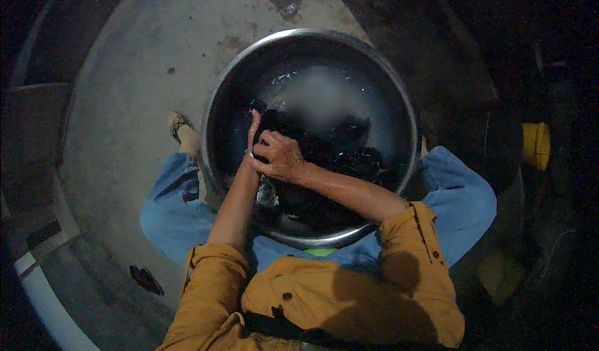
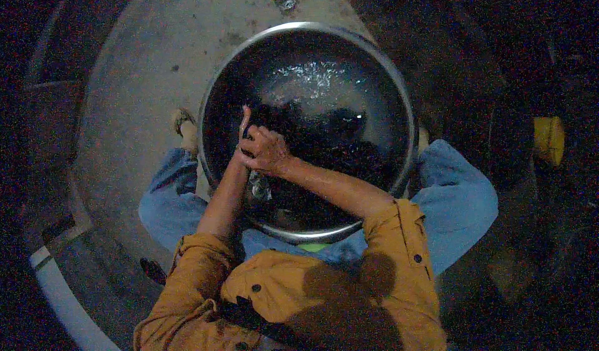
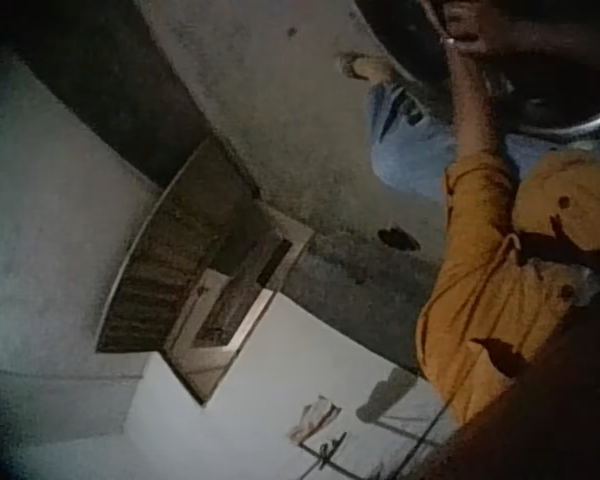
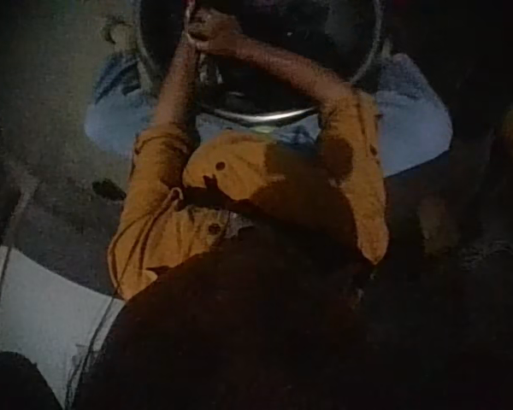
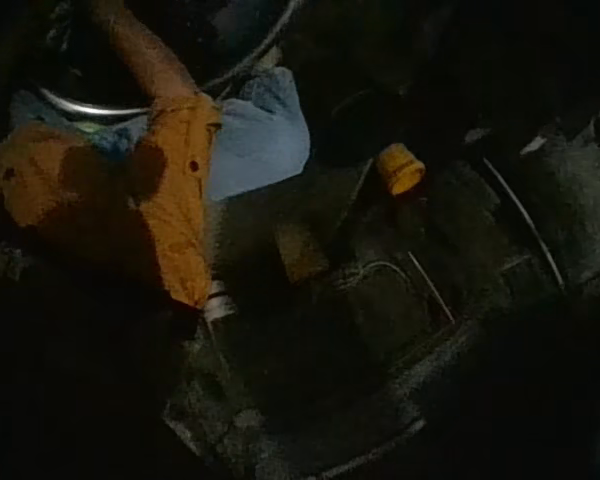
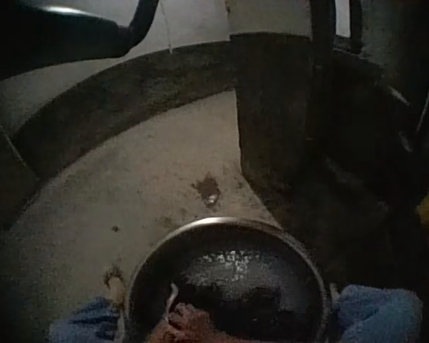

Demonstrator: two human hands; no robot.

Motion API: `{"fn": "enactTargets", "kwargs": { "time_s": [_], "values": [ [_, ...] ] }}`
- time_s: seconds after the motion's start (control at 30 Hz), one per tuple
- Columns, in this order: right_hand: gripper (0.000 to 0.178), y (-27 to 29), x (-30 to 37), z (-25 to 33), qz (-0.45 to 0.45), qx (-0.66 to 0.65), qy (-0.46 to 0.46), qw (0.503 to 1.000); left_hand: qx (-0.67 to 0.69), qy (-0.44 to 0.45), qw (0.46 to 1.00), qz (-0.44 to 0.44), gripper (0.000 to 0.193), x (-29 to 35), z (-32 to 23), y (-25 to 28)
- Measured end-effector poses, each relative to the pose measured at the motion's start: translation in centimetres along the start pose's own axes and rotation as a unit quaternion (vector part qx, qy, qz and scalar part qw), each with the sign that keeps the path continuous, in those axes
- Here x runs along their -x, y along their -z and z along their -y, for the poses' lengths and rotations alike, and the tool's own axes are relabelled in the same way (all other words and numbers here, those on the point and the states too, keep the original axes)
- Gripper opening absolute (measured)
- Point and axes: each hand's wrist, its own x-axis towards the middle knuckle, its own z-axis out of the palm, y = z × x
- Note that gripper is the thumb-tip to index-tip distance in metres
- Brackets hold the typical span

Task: The person sits on the floor and washes clothes by hand in a metal basin filled with water. They scrub and rinse various garments, including a light-colored patterned cloth and dark-colored items, using both hands to agitate the fabric in the water.

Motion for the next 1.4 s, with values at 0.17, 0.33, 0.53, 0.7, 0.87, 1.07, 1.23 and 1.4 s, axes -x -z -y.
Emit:
{"fn": "enactTargets", "kwargs": {
  "time_s": [0.17,0.33,0.53,0.7,0.87,1.07,1.23,1.4],
  "values": [
    [0.021,0.4,-2.1,-7.0,-0.016,0.177,-0.036,0.983,-0.173,-0.105,0.952,-0.228,0.043,-1.7,3.4,-6.1],
    [0.037,4.4,-1.9,-19.4,-0.078,0.189,-0.267,0.942,-0.178,0.02,0.969,-0.172,0.055,-0.4,0.9,-9.4],
    [0.046,7.3,-0.5,-18.3,-0.072,0.168,-0.427,0.885,-0.106,-0.007,0.977,-0.184,0.081,-0.6,1.0,-4.3],
    [0.026,0.7,0.0,-10.9,-0.052,0.021,-0.164,0.985,-0.033,-0.012,0.991,-0.131,0.078,-0.4,0.3,-6.2],
    [0.013,-0.8,0.1,-0.9,-0.029,0.025,0.038,0.999,-0.124,0.008,0.981,-0.149,0.056,-0.6,0.6,1.5],
    [0.017,1.3,-2.7,-9.8,-0.027,0.204,-0.055,0.977,-0.134,-0.061,0.957,-0.251,0.041,-0.4,1.7,-10.3],
    [0.049,7.7,-1.7,-16.8,-0.128,0.159,-0.396,0.895,-0.21,0.057,0.937,-0.273,0.063,-0.2,0.7,-7.2],
    [0.051,5.2,-1.3,-16.4,-0.065,0.211,-0.309,0.925,-0.354,-0.038,0.922,-0.153,0.067,-1.8,1.4,2.8]
  ]
}}
